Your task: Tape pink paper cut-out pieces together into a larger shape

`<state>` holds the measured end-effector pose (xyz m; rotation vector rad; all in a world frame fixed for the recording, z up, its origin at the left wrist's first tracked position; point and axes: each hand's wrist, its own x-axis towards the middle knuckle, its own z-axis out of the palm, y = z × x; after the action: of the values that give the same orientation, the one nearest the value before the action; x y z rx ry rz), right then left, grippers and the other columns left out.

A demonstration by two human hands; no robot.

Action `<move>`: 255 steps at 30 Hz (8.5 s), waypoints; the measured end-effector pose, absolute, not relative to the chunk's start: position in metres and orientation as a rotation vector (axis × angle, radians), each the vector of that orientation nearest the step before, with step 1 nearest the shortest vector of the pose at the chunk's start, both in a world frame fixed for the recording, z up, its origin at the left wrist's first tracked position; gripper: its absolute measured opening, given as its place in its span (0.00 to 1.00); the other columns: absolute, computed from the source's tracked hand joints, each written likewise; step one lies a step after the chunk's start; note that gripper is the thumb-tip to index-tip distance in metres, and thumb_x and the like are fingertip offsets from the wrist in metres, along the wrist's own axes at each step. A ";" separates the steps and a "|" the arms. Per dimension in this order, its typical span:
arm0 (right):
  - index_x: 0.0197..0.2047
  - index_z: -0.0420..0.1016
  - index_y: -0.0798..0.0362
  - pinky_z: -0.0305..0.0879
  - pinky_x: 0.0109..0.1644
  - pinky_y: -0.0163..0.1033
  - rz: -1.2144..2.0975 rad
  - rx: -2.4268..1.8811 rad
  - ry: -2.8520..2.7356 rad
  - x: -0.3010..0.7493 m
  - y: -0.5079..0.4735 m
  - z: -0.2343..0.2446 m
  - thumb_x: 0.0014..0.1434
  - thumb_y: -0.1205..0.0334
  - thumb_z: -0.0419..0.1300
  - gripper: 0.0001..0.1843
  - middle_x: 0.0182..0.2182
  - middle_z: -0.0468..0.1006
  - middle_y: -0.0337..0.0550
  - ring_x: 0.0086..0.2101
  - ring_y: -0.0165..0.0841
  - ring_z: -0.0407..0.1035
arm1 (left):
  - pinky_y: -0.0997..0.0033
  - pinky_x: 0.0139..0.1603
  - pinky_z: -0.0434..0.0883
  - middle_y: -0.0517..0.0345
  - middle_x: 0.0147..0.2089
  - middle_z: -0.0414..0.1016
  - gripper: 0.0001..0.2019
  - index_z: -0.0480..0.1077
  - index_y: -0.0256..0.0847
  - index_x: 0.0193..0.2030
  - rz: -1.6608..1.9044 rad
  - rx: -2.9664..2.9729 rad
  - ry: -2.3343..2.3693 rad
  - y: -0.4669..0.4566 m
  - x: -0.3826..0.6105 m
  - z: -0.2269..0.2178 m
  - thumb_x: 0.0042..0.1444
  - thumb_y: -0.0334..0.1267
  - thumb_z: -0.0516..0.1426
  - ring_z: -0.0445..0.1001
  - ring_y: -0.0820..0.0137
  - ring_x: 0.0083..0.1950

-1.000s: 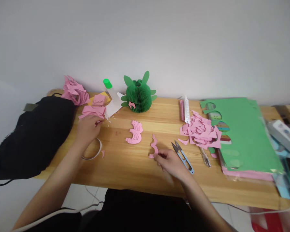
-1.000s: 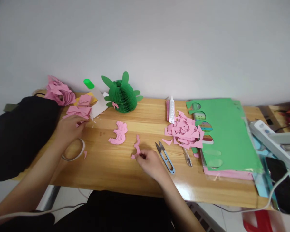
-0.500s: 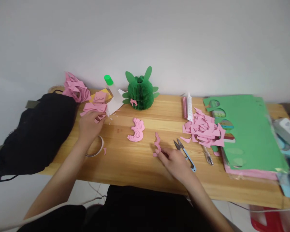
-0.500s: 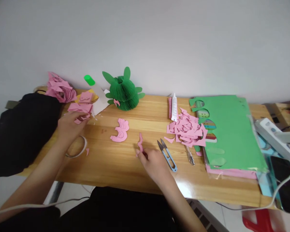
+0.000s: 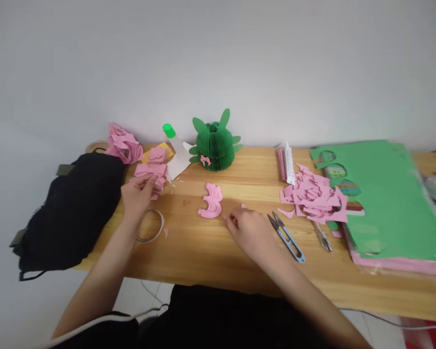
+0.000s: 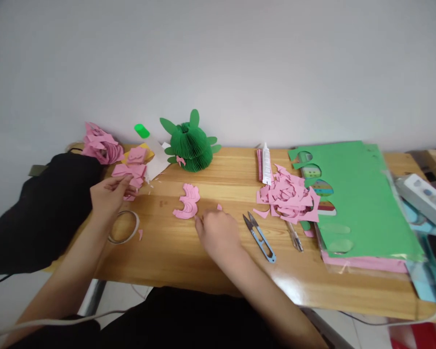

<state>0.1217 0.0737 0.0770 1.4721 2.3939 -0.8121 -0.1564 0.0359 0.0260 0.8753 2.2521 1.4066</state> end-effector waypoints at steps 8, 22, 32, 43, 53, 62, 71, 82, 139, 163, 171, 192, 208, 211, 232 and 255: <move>0.38 0.82 0.56 0.65 0.42 0.43 -0.826 1.444 2.406 0.102 0.075 0.065 0.69 0.57 0.50 0.20 0.38 0.84 0.56 0.38 0.44 0.78 | 0.68 0.29 0.76 0.57 0.27 0.78 0.13 0.77 0.38 0.33 1.450 0.882 2.201 0.038 -0.157 0.023 0.39 0.41 0.67 0.77 0.67 0.28; 0.46 0.76 0.56 0.64 0.37 0.39 -0.910 1.684 2.373 0.092 0.082 0.049 0.65 0.54 0.56 0.16 0.42 0.83 0.52 0.39 0.40 0.77 | 0.61 0.37 0.77 0.52 0.39 0.81 0.14 0.78 0.41 0.39 1.380 1.148 2.090 0.026 -0.136 0.046 0.46 0.43 0.64 0.78 0.65 0.34; 0.38 0.78 0.54 0.62 0.36 0.37 -1.138 1.759 2.389 0.092 0.085 0.042 0.60 0.64 0.59 0.07 0.34 0.83 0.46 0.34 0.36 0.75 | 0.47 0.55 0.69 0.49 0.54 0.76 0.07 0.79 0.48 0.43 0.729 2.185 1.832 0.005 -0.069 0.031 0.56 0.36 0.63 0.71 0.53 0.55; 0.32 0.77 0.54 0.62 0.34 0.33 -1.507 1.797 2.450 0.108 0.077 0.031 0.58 0.67 0.60 0.05 0.27 0.79 0.38 0.27 0.28 0.70 | 0.49 0.51 0.69 0.49 0.53 0.76 0.05 0.79 0.44 0.37 0.704 2.310 1.831 0.005 -0.066 0.021 0.61 0.35 0.59 0.71 0.54 0.54; 0.46 0.78 0.53 0.67 0.35 0.34 -1.680 1.542 2.694 0.138 0.052 0.036 0.57 0.66 0.63 0.13 0.39 0.79 0.44 0.32 0.30 0.72 | 0.56 0.51 0.71 0.52 0.46 0.78 0.07 0.76 0.42 0.33 0.957 2.186 1.776 -0.006 -0.055 0.031 0.61 0.37 0.59 0.74 0.62 0.48; 0.45 0.76 0.51 0.74 0.41 0.39 -2.067 1.482 2.718 0.155 0.033 0.020 0.57 0.72 0.57 0.14 0.41 0.79 0.46 0.40 0.34 0.75 | 0.63 0.47 0.72 0.59 0.42 0.83 0.06 0.78 0.45 0.38 0.924 1.899 1.667 -0.022 -0.040 0.036 0.60 0.34 0.58 0.79 0.64 0.43; 0.39 0.77 0.54 0.77 0.43 0.39 -2.301 1.348 2.482 0.105 0.083 0.025 0.52 0.77 0.62 0.12 0.35 0.83 0.42 0.36 0.32 0.79 | 0.63 0.41 0.78 0.55 0.33 0.82 0.12 0.76 0.41 0.31 1.106 1.408 1.836 -0.043 -0.070 0.041 0.53 0.48 0.64 0.80 0.64 0.36; 0.37 0.79 0.53 0.69 0.33 0.38 -2.259 1.568 2.398 0.133 0.063 0.039 0.57 0.57 0.62 0.09 0.35 0.80 0.44 0.27 0.29 0.70 | 0.66 0.41 0.77 0.56 0.36 0.82 0.06 0.77 0.42 0.34 1.123 1.233 1.737 -0.024 -0.040 0.036 0.52 0.40 0.64 0.80 0.66 0.36; 0.36 0.81 0.43 0.73 0.50 0.42 -2.793 1.687 2.508 0.192 0.050 0.112 0.60 0.59 0.65 0.02 0.38 0.82 0.38 0.41 0.33 0.76 | 0.73 0.41 0.76 0.60 0.37 0.81 0.09 0.77 0.45 0.40 1.414 1.461 1.091 0.017 0.014 0.108 0.53 0.29 0.65 0.77 0.73 0.37; 0.37 0.81 0.44 0.72 0.49 0.40 -2.501 1.765 2.765 0.193 0.045 0.121 0.61 0.69 0.62 0.10 0.39 0.79 0.39 0.43 0.33 0.74 | 0.70 0.40 0.74 0.60 0.35 0.79 0.09 0.77 0.45 0.42 1.441 1.513 1.083 0.018 0.024 0.111 0.55 0.30 0.65 0.76 0.72 0.37; 0.38 0.81 0.44 0.72 0.50 0.39 -2.472 1.737 2.824 0.193 0.044 0.121 0.62 0.71 0.62 0.12 0.41 0.78 0.39 0.44 0.32 0.73 | 0.70 0.40 0.73 0.60 0.35 0.78 0.10 0.76 0.45 0.44 1.457 1.551 1.070 0.017 0.023 0.111 0.56 0.28 0.63 0.75 0.72 0.37; 0.38 0.80 0.49 0.70 0.48 0.35 -2.113 1.765 3.102 0.194 0.043 0.124 0.61 0.74 0.62 0.10 0.40 0.77 0.37 0.43 0.28 0.71 | 0.70 0.37 0.72 0.60 0.36 0.77 0.12 0.75 0.44 0.44 1.468 1.636 1.054 0.017 0.026 0.114 0.56 0.26 0.63 0.73 0.74 0.34; 0.36 0.79 0.52 0.69 0.46 0.41 -1.867 1.807 3.231 0.194 0.042 0.126 0.58 0.75 0.63 0.08 0.39 0.77 0.41 0.41 0.31 0.71 | 0.69 0.37 0.72 0.61 0.35 0.76 0.15 0.75 0.44 0.46 1.477 1.615 1.080 0.015 0.029 0.115 0.55 0.23 0.62 0.72 0.73 0.35; 0.37 0.80 0.52 0.69 0.46 0.42 -1.866 1.800 3.238 0.193 0.041 0.125 0.56 0.76 0.64 0.10 0.39 0.77 0.42 0.41 0.33 0.71 | 0.69 0.37 0.73 0.59 0.36 0.77 0.14 0.75 0.43 0.45 1.495 1.615 1.075 0.015 0.030 0.116 0.55 0.22 0.62 0.73 0.73 0.36; 0.39 0.80 0.48 0.71 0.45 0.45 -1.766 1.803 3.255 0.193 0.041 0.125 0.56 0.75 0.64 0.12 0.39 0.77 0.41 0.41 0.35 0.72 | 0.67 0.39 0.74 0.60 0.40 0.80 0.13 0.74 0.45 0.44 1.454 1.617 1.151 0.012 0.028 0.118 0.55 0.24 0.62 0.74 0.72 0.35; 0.33 0.77 0.51 0.74 0.33 0.36 -1.652 1.952 3.347 0.180 0.052 0.113 0.53 0.72 0.66 0.06 0.34 0.78 0.41 0.32 0.31 0.74 | 0.70 0.38 0.76 0.58 0.36 0.80 0.08 0.75 0.43 0.40 1.541 1.593 1.167 0.024 0.026 0.101 0.57 0.27 0.60 0.77 0.71 0.35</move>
<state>0.1800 0.0525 0.1132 1.9517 3.3470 -1.6523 0.0259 0.0238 0.1006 1.5929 1.1670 1.5409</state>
